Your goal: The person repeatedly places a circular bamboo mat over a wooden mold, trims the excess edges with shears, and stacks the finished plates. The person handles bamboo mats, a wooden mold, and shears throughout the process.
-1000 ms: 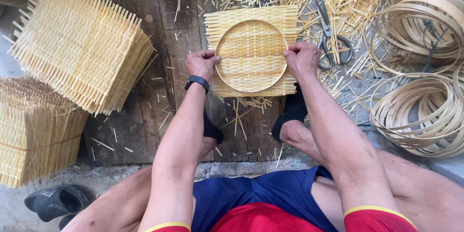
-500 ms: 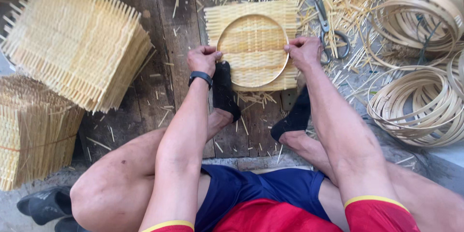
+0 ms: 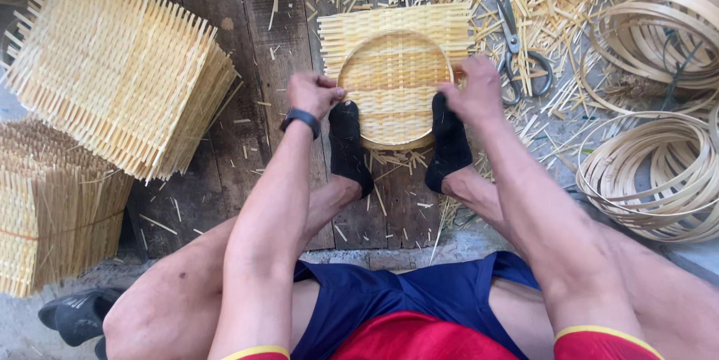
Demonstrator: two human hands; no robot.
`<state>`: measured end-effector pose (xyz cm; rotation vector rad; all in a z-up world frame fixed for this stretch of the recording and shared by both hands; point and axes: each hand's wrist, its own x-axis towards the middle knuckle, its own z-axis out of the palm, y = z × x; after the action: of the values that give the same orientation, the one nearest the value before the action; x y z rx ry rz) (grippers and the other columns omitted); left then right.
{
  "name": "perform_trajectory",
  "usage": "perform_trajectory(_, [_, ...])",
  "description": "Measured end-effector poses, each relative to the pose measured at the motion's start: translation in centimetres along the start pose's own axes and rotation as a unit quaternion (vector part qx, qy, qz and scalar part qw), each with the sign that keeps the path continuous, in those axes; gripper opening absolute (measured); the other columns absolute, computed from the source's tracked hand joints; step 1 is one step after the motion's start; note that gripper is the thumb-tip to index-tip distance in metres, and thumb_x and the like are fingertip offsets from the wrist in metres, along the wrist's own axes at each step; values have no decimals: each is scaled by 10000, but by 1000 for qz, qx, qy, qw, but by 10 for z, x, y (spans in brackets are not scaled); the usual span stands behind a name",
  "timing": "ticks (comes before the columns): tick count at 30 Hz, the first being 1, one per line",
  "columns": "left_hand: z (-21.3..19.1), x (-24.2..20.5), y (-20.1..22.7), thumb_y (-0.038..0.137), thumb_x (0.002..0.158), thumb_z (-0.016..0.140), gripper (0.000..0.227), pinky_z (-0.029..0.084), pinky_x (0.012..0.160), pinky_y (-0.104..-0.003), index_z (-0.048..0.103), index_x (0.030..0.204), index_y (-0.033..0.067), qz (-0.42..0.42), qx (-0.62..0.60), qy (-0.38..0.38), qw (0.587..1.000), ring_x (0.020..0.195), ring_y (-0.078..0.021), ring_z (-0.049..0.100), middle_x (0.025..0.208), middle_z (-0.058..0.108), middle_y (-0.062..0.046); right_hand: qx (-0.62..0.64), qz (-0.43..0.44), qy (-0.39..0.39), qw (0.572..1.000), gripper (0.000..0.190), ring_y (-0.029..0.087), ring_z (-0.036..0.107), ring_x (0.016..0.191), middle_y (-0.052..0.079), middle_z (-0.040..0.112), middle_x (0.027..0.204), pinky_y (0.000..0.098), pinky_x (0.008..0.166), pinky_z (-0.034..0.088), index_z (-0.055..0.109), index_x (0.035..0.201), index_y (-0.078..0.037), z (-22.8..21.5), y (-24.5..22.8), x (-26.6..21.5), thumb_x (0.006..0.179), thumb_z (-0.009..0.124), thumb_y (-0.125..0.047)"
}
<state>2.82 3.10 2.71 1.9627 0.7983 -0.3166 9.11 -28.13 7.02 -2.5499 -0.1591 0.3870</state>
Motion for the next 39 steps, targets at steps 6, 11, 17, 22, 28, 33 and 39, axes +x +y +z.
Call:
perform_trajectory(6, [36,31,56,375,931,760,376,527,1008,-488,740,1238,158,330,165,49,928,1212,-295,622,1411,590,-121,-318,-298,-164,885,1133,457,153,1511,288,209,1604,617,1207,88,257,1561,-6,67,-61,-46,667,775,-472])
perform_trajectory(11, [67,63,47,425,994,666,248,550,984,-422,807,1140,282,355,115,55,926,1184,-274,658,1320,673,-32,-321,-382,27,866,732,427,205,1562,249,279,1640,626,1282,112,311,1630,-53,91,-42,-41,971,552,-259])
perform_trajectory(17, [64,56,52,410,930,732,245,584,897,-332,813,1091,245,296,37,61,953,1069,-193,709,1187,741,6,-214,-335,-65,915,964,458,219,1500,282,282,1585,648,1214,119,335,1555,-9,83,-51,-46,744,657,-420])
perform_trajectory(22, [63,49,56,377,921,758,223,579,898,-335,810,1085,234,297,14,62,953,1061,-205,708,1179,737,9,-218,-317,-21,923,1006,508,188,1517,329,257,1604,722,1200,115,347,1567,54,97,-59,-57,859,713,-560])
perform_trajectory(28, [62,53,56,384,921,748,224,570,903,-362,817,1080,242,286,28,54,956,1084,-227,687,1198,725,21,-270,-349,32,897,1050,488,193,1528,294,271,1620,739,1200,130,385,1573,28,118,-48,-60,830,735,-625])
perform_trajectory(33, [56,55,58,389,929,715,222,570,875,-395,811,1062,240,292,38,41,955,1040,-243,701,1242,671,7,-150,-328,-46,931,877,422,329,1439,259,427,1498,674,1155,230,523,1469,10,85,-59,-44,829,766,-537])
perform_trajectory(39, [60,64,52,435,988,626,303,551,822,-435,784,1026,180,288,83,0,954,956,-293,691,1163,694,-56,-156,-353,155,910,354,290,631,1291,89,714,1347,461,1117,436,691,1337,-126,45,-33,76,1025,662,-291])
